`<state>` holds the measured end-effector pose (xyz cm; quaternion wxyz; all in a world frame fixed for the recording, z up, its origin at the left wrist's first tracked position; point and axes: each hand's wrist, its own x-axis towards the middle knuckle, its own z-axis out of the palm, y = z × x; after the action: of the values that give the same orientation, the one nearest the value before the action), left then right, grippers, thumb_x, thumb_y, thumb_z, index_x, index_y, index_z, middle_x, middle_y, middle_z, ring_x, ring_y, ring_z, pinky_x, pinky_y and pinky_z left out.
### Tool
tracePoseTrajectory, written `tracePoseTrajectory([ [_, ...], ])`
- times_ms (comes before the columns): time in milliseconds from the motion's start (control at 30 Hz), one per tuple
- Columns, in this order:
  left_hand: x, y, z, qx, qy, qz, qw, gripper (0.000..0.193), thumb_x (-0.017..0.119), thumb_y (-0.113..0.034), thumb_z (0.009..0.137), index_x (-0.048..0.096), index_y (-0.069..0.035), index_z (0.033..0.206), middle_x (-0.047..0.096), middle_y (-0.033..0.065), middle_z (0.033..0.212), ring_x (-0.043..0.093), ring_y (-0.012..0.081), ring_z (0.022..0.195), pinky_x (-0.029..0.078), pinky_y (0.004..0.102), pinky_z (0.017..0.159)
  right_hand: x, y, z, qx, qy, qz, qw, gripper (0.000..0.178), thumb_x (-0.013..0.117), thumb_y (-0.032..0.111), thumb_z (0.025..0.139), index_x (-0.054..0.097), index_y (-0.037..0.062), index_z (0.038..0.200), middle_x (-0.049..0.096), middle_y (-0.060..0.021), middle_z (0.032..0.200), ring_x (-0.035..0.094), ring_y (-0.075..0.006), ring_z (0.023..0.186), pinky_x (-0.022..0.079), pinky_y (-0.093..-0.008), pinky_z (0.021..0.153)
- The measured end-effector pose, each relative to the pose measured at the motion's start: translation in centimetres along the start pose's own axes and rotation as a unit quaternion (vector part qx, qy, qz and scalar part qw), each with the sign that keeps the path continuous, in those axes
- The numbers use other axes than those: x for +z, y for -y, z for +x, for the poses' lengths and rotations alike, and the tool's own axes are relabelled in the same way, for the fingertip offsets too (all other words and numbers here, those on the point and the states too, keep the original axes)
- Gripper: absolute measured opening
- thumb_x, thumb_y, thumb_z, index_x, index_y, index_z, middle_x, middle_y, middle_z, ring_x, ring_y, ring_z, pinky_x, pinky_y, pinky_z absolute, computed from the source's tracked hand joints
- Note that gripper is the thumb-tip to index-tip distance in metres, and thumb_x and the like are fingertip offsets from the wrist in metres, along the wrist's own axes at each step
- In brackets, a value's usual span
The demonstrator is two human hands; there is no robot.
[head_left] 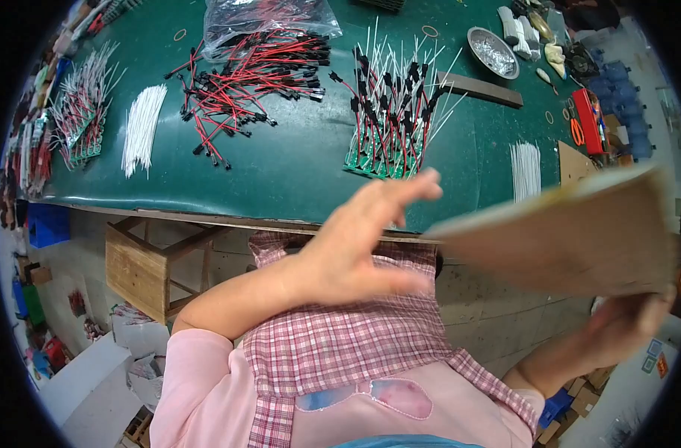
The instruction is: The person solders components onto a circuit board using a soldering iron and solder wire, trims leads with cutters, solders remaining connections, and places the board onto a stack.
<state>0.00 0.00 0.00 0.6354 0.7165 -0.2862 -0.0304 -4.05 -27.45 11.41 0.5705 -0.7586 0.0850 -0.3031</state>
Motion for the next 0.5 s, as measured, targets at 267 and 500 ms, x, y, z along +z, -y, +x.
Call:
tracePoseTrajectory([
  [267,-2.2,1.2,-0.5,-0.219,-0.091,-0.221,0.946,0.034,0.063,-0.019,0.093,0.054,0.004,0.118,0.065,0.0078,0.107,0.058,0.0118,0.097,0.048,0.0286,0.086,7.2,-9.7,-5.2,0.316,0.336,0.176,0.87,0.031,0.059,0.007,0.093,0.053,-0.0049,0.121,0.06,-0.0069,0.116,0.055,-0.0118,0.105,0.045,-0.0275,0.089],
  [500,-5.9,6.9,3.4,-0.244,-0.174,0.066,0.952,0.016,0.061,-0.013,0.094,0.051,-0.002,0.095,0.052,-0.0036,0.08,0.045,0.0024,0.071,0.04,0.0201,0.065,12.4,-13.0,-0.7,0.295,0.314,0.15,0.89,0.023,0.057,0.014,0.096,0.056,-0.0038,0.109,0.06,-0.0065,0.107,0.055,-0.0116,0.096,0.045,-0.0279,0.084],
])
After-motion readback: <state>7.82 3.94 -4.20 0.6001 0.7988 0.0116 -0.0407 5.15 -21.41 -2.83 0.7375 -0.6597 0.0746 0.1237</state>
